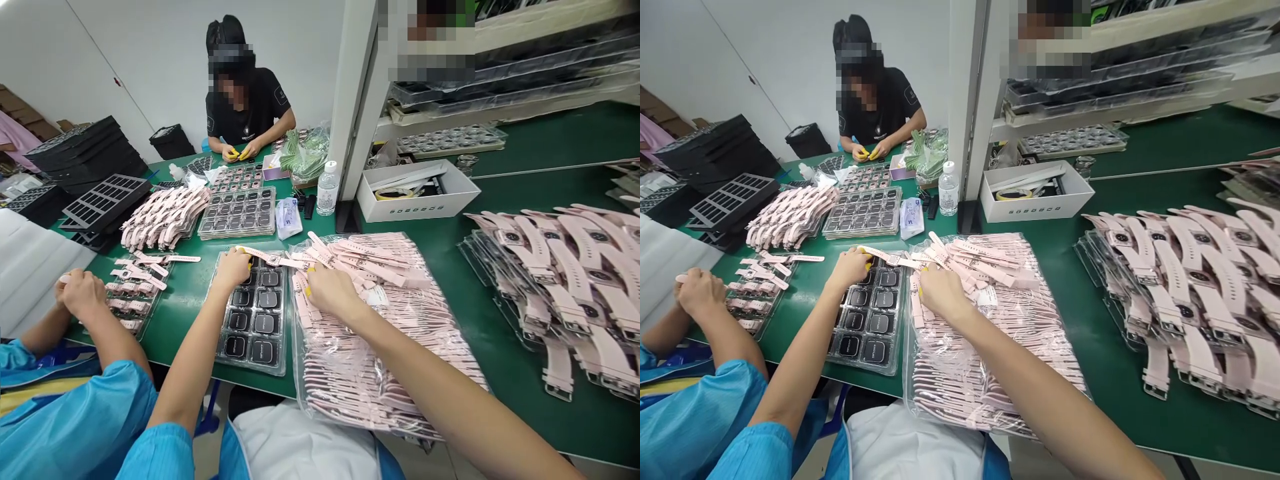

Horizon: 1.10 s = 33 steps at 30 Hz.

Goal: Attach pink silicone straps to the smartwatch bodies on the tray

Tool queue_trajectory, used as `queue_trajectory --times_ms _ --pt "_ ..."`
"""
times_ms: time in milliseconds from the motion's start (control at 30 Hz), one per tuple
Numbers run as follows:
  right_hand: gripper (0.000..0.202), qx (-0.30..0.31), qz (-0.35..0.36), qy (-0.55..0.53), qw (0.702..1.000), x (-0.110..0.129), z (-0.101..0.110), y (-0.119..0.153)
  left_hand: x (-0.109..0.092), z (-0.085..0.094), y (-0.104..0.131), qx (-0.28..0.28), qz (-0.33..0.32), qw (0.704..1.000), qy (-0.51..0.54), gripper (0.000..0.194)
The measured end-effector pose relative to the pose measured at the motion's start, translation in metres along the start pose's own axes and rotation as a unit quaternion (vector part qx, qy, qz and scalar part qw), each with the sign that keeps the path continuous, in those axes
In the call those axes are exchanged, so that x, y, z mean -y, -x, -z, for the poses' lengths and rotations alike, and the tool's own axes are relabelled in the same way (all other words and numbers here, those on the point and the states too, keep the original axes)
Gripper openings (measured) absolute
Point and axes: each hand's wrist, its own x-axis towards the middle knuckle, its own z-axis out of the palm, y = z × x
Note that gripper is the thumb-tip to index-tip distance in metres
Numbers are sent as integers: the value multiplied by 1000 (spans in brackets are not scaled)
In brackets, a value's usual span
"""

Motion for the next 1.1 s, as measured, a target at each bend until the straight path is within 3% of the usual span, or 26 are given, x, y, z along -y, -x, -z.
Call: queue_trajectory --times_ms 133,233,333,433,500,567,633,733,900,1100 --pt "18 -97 -12 -42 994 -12 12 2 -4 -1 -3 7 -5 1000 11 19" --pt "11 -217 -28 -175 960 -22 19 2 1 3 -5 -3 3 999 39 17" --pt "10 -269 -13 -410 871 -29 21 1 11 10 -3 -14 19 997 79 15" --pt "22 -216 28 -625 749 -24 19 -2 7 14 2 -56 36 974 215 21" --pt "35 -147 40 -720 677 -14 14 -3 -12 10 6 -88 25 913 397 24" --pt "47 -80 36 -772 630 -1 8 -3 -39 3 11 -98 -12 829 550 24" --pt "50 -20 33 -791 610 11 1 -2 -65 -4 16 -93 -60 786 609 25" --pt "45 57 44 -793 605 20 -7 0 -85 -10 24 -93 -136 786 596 30" --pt "39 70 59 -767 635 17 -15 -4 -77 -5 30 -117 -226 822 510 51" --pt "32 68 40 -799 596 16 -19 -10 -73 -1 33 -129 -248 828 486 54"
